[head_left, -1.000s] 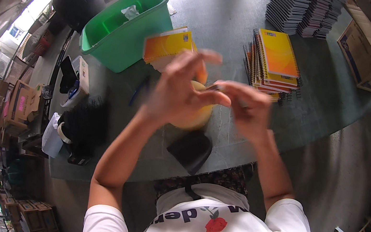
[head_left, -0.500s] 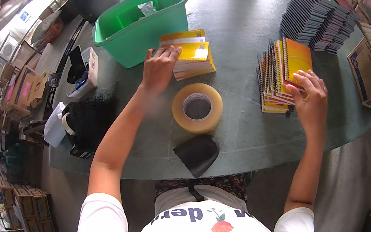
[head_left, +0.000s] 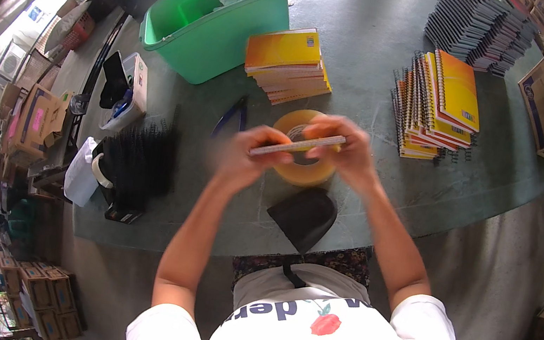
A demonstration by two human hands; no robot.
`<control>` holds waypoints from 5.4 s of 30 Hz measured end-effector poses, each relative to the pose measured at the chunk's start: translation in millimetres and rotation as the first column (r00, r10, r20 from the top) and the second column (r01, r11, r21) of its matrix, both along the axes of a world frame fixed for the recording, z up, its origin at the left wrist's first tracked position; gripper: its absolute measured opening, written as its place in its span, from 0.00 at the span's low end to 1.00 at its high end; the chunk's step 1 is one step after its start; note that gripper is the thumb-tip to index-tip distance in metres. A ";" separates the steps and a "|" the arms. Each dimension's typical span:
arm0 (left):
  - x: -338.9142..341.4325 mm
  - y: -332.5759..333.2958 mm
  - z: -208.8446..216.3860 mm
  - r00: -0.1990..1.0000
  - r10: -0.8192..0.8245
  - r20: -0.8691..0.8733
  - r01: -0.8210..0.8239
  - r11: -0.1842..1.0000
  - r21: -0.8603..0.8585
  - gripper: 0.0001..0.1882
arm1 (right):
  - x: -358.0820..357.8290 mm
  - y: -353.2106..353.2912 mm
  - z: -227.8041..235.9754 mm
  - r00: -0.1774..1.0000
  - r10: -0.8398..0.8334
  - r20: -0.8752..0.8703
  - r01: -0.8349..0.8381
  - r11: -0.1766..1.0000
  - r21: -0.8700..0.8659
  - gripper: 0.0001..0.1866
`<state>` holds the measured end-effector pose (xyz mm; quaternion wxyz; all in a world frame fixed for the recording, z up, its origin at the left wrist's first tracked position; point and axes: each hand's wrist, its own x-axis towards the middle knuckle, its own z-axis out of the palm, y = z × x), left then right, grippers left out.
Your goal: The person binds spiral notebooks by hand by inserting a plastic coil into the pre-punched holes of each notebook, then uses a small black tool to trim or secure the ends of the coil.
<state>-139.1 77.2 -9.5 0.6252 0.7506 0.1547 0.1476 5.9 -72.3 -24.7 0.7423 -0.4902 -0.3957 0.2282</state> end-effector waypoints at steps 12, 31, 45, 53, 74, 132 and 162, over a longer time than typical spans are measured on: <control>15.3 -9.9 -27.3 0.991 0.100 0.094 -0.078 0.974 -0.213 0.13 | -18.4 -0.6 -6.7 0.987 -0.160 -0.021 0.150 0.958 -0.246 0.16; -120.7 78.1 -33.5 0.421 0.831 -0.363 -0.209 0.478 0.853 0.24 | -44.1 26.2 57.9 0.384 -0.130 0.914 0.468 0.881 -0.071 0.04; -105.6 86.7 -8.6 0.422 0.857 -0.295 -0.278 0.433 0.858 0.15 | -40.0 21.3 64.4 0.415 -0.146 0.898 0.488 0.869 -0.084 0.03; -91.2 72.9 55.8 0.648 0.679 0.344 -0.726 0.687 0.010 0.05 | -37.3 35.9 50.4 0.547 0.013 0.837 0.441 0.845 -0.302 0.04; -42.8 12.5 -59.9 0.967 0.164 0.193 -0.254 0.622 0.740 0.16 | -24.2 37.4 41.4 0.493 -0.058 0.868 0.466 0.860 -0.207 0.05; -95.4 59.3 -24.0 0.976 0.217 0.021 -0.197 0.918 -0.345 0.11 | -38.8 43.3 43.9 0.470 -0.034 0.882 0.396 0.901 -0.176 0.04; -37.0 -5.8 36.8 0.963 0.240 0.120 -0.263 0.934 0.244 0.09 | -33.4 51.0 67.4 0.830 -0.059 0.555 0.227 0.944 -0.240 0.04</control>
